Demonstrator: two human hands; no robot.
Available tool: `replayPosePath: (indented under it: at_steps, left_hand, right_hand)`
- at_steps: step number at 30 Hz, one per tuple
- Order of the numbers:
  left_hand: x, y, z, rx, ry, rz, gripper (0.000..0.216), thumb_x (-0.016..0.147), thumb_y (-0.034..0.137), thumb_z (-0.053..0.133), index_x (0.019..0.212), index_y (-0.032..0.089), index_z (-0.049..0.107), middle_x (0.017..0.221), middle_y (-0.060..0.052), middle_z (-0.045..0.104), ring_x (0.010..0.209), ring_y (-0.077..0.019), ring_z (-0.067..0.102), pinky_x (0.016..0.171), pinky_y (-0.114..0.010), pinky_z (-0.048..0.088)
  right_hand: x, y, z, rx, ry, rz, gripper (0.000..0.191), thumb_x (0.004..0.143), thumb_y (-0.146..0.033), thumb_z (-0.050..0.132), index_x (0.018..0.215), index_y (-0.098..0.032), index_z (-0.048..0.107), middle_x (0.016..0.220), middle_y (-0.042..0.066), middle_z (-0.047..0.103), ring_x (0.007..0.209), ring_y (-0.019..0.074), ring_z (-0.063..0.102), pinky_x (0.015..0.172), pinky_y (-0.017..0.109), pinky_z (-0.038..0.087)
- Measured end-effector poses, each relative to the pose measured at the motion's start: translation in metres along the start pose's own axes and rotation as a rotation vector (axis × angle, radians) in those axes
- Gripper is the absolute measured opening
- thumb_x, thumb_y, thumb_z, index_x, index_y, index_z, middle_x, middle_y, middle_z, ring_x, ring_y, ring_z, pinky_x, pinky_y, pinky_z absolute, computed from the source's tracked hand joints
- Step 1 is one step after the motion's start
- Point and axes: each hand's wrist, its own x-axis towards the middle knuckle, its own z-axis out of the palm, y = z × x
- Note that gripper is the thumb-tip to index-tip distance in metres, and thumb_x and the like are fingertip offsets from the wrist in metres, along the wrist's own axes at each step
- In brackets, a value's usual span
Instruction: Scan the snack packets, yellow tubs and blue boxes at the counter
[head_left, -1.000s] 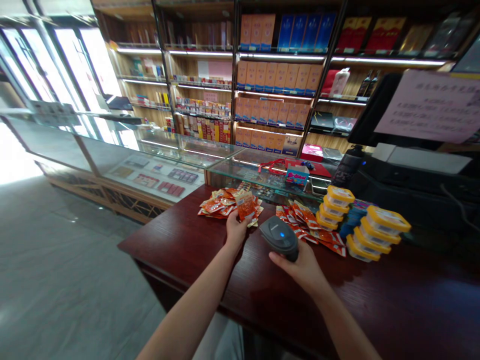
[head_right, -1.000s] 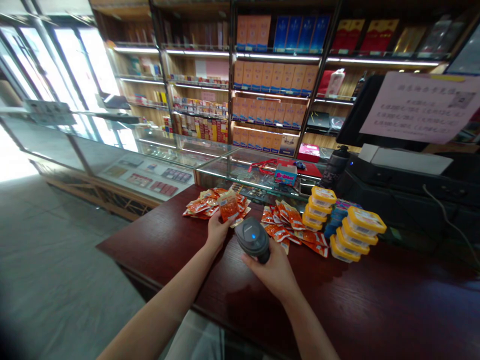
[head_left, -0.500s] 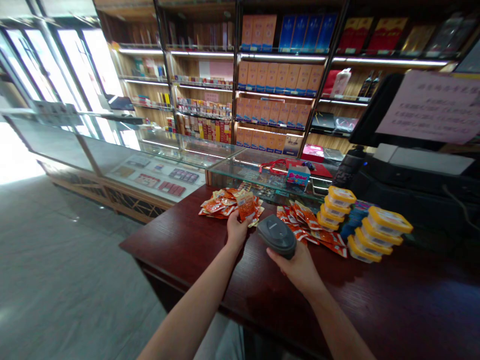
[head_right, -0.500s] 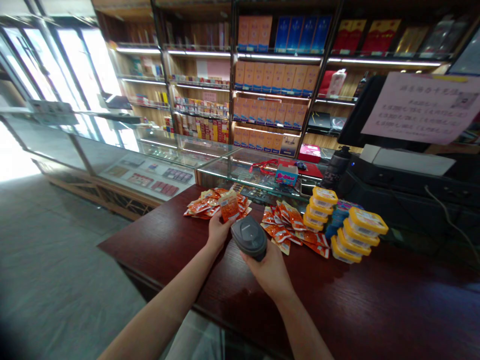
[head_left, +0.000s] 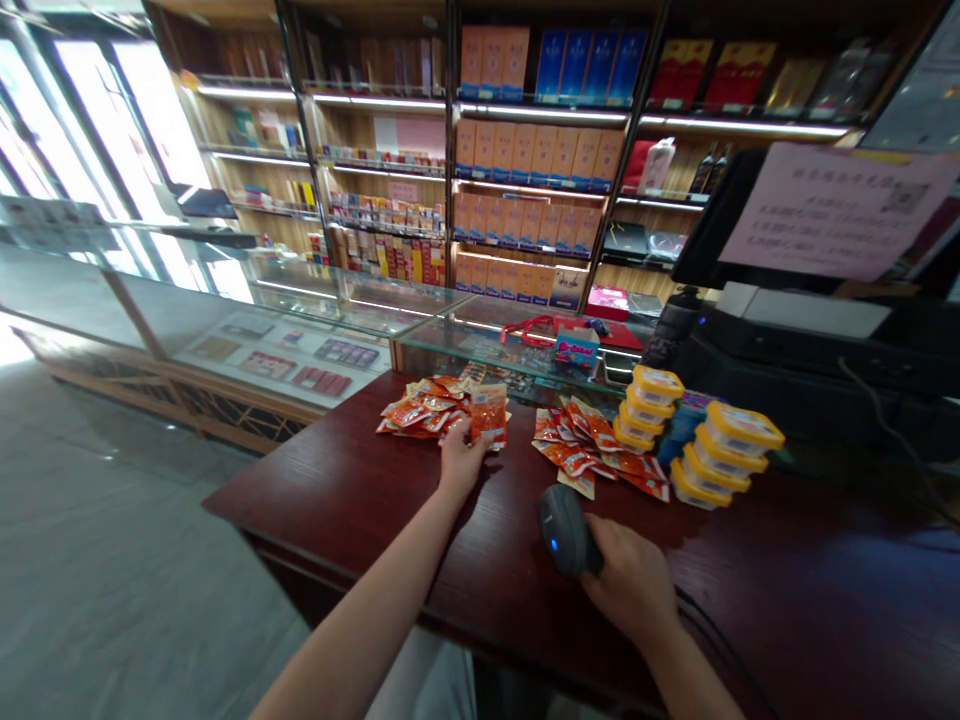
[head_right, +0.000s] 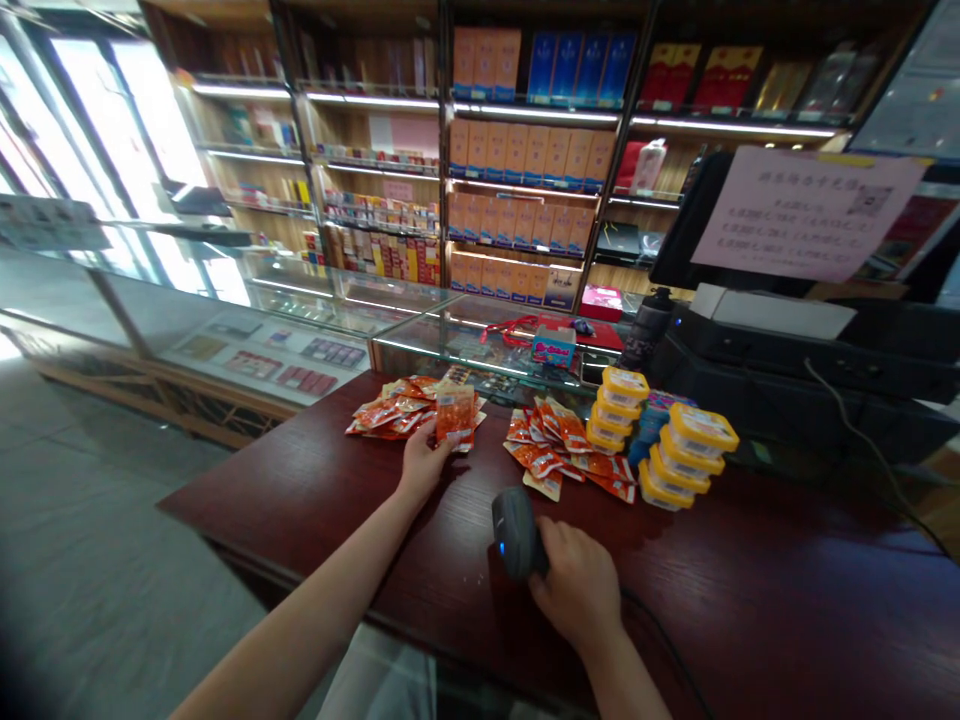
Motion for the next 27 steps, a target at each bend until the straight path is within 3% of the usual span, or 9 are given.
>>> replayPosePath:
  at_steps: [6, 11, 15, 18, 21, 24, 27]
  left_hand:
    - [-0.005, 0.010, 0.014, -0.089, -0.146, -0.172, 0.037, 0.056, 0.031, 0.080, 0.084, 0.015, 0.064, 0.070, -0.002, 0.067, 0.060, -0.0139, 0.061, 0.058, -0.024, 0.046]
    - [-0.006, 0.017, 0.036, -0.142, -0.317, -0.325, 0.038, 0.055, 0.041, 0.081, 0.076, 0.014, 0.065, 0.059, -0.001, 0.065, 0.048, -0.0111, 0.056, 0.047, -0.021, 0.043]
    - [0.000, 0.016, 0.064, -0.079, -0.378, -0.459, 0.033, 0.054, 0.038, 0.082, 0.068, 0.012, 0.066, 0.052, -0.001, 0.061, 0.042, -0.0090, 0.051, 0.042, -0.021, 0.041]
    - [0.005, 0.014, 0.083, -0.122, -0.407, -0.551, 0.031, 0.055, 0.034, 0.083, 0.063, 0.011, 0.064, 0.057, -0.004, 0.063, 0.049, -0.0115, 0.057, 0.049, -0.025, 0.048]
    - [0.005, 0.011, 0.093, -0.144, -0.425, -0.475, 0.041, 0.046, 0.026, 0.088, 0.077, 0.011, 0.066, 0.074, -0.006, 0.067, 0.062, -0.0158, 0.064, 0.060, -0.030, 0.054]
    - [0.000, 0.007, 0.094, 0.031, -0.430, -0.227, 0.058, 0.033, 0.012, 0.088, 0.088, 0.014, 0.069, 0.085, -0.006, 0.067, 0.067, -0.0156, 0.063, 0.062, -0.029, 0.054]
    - [-0.007, 0.007, 0.094, 0.242, -0.468, -0.028, 0.033, 0.043, 0.008, 0.082, 0.072, 0.016, 0.071, 0.077, -0.004, 0.066, 0.069, -0.0164, 0.062, 0.067, -0.029, 0.053]
  right_hand:
    - [-0.008, 0.010, 0.006, 0.077, 0.138, -0.045, 0.032, 0.075, -0.022, 0.049, 0.105, -0.015, 0.060, 0.086, 0.008, 0.066, 0.079, 0.0223, 0.061, 0.071, 0.033, 0.043]
    - [-0.009, 0.012, 0.008, 0.096, 0.198, -0.048, 0.030, 0.078, -0.027, 0.050, 0.104, -0.015, 0.060, 0.084, 0.007, 0.066, 0.076, 0.0215, 0.061, 0.069, 0.032, 0.042]
    - [-0.009, 0.014, 0.010, 0.116, 0.180, -0.046, 0.032, 0.077, -0.026, 0.052, 0.106, -0.014, 0.059, 0.086, 0.008, 0.067, 0.079, 0.0226, 0.061, 0.072, 0.033, 0.042]
    - [-0.009, 0.015, 0.009, 0.111, 0.159, -0.030, 0.032, 0.076, -0.022, 0.052, 0.105, -0.015, 0.059, 0.086, 0.007, 0.067, 0.080, 0.0226, 0.062, 0.072, 0.032, 0.042]
    - [-0.009, 0.016, 0.008, 0.103, 0.142, -0.032, 0.030, 0.077, -0.025, 0.054, 0.105, -0.016, 0.059, 0.087, 0.007, 0.067, 0.080, 0.0221, 0.062, 0.070, 0.031, 0.042]
    - [-0.009, 0.017, 0.008, 0.097, 0.156, -0.026, 0.030, 0.077, -0.026, 0.055, 0.105, -0.017, 0.059, 0.087, 0.007, 0.067, 0.080, 0.0223, 0.062, 0.069, 0.031, 0.042]
    - [-0.008, 0.017, 0.008, 0.104, 0.163, -0.024, 0.030, 0.075, -0.023, 0.054, 0.104, -0.016, 0.059, 0.087, 0.007, 0.067, 0.080, 0.0221, 0.062, 0.070, 0.032, 0.042]
